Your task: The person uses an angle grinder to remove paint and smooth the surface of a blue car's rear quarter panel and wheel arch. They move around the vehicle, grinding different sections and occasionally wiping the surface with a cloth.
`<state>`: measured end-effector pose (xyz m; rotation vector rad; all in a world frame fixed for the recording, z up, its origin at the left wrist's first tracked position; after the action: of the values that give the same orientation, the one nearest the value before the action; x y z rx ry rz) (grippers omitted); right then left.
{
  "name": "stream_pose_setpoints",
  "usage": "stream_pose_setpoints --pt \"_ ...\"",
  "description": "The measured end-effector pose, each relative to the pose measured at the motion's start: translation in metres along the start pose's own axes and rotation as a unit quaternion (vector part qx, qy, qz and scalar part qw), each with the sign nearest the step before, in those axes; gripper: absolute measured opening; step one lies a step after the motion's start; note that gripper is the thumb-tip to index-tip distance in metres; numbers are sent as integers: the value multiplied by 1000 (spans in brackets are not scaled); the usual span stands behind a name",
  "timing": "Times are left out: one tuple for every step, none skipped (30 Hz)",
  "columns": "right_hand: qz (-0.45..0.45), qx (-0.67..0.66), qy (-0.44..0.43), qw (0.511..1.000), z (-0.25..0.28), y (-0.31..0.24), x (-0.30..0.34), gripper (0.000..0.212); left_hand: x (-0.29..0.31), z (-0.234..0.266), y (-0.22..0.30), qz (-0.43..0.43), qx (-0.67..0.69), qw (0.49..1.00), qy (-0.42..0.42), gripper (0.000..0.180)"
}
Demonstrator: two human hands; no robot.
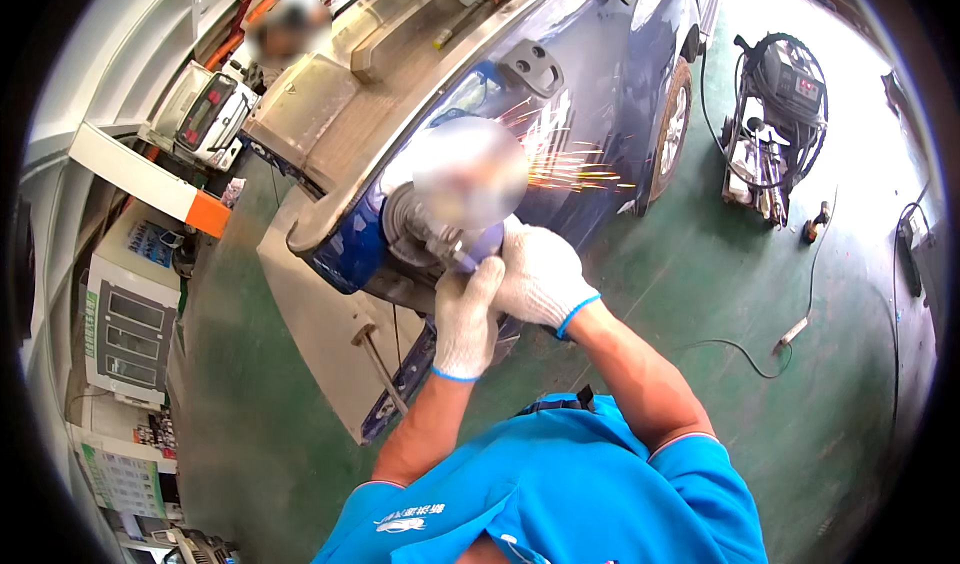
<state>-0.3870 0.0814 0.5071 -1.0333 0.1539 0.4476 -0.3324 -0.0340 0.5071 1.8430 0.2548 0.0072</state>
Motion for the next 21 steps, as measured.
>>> stream_pose_setpoints --pt "0 -3 1 1000 3 -7 -4 53 -5 9 -2 24 -12 1000 -8 48" --pt "11 4 -5 1000 10 -9 -9 53 -13 3 6 39 5 999 -30 46" --pt "19 27 -5 999 9 -6 -11 53 -18 4 6 40 2 998 -44 46" --pt "29 48 0 998 10 -3 -16 53 -24 4 5 37 -5 997 -61 46" --pt "-6 31 -1 1000 8 -5 -11 54 -19 6 4 39 -9 998 -47 47" --pt "-41 13 -3 999 5 -9 -2 54 -8 10 2 42 -14 998 -34 47" --pt "-43 4 -12 999 -2 -6 5 55 5 11 4 45 -34 998 -15 48" --pt "-45 7 -31 998 -3 -7 12 56 9 11 0 25 -17 999 -13 48" --pt "-32 -19 -4 999 -5 -3 8 57 4 8 2 26 -43 999 -12 47" --pt "-20 -44 15 999 -9 3 7 59 2 7 5 31 -67 997 -5 47" --pt "-21 -68 29 997 -10 9 0 59 -8 7 7 64 -85 994 -19 46" --pt "-22 -91 44 995 -8 14 -7 58 -22 5 9 97 -102 990 -32 45" --pt "-30 -86 41 995 -3 15 -12 53 -28 -6 20 118 -112 986 -42 45" --pt "-95 -141 28 985 6 12 -14 49 -38 -4 11 120 -104 986 -53 48" --pt "-88 -150 38 984 0 13 -12 50 -34 -3 13 118 -132 984 -34 51" --pt "-86 -149 54 984 -1 21 -7 51 -32 -7 8 119 -152 981 -25 53" --pt "-74 -123 56 988 -3 18 1 52 -25 -6 8 102 -154 982 -27 55" --pt "-53 -123 34 990 -11 26 4 52 -18 -5 7 86 -155 984 -30 57" --pt "-48 -148 50 987 -13 23 6 52 -10 -2 3 78 -148 986 1 57" --pt "-42 -172 67 982 -14 21 7 53 -15 -3 3 93 -155 983 -18 57" --pt "-59 -185 67 979 -12 25 3 53 -26 -6 6 107 -162 980 -37 56"
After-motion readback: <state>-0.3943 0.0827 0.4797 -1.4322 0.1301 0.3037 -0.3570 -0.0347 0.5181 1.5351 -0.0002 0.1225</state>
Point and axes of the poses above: each hand's wrist, its own x-axis away from the middle knuckle, its own z-axis out of the back of the hand, y = z × x, the point moved 1 cm from there along -x, towards the middle knuckle, and after that the axes turned 2 degrees about y, right-handed, at the moved point
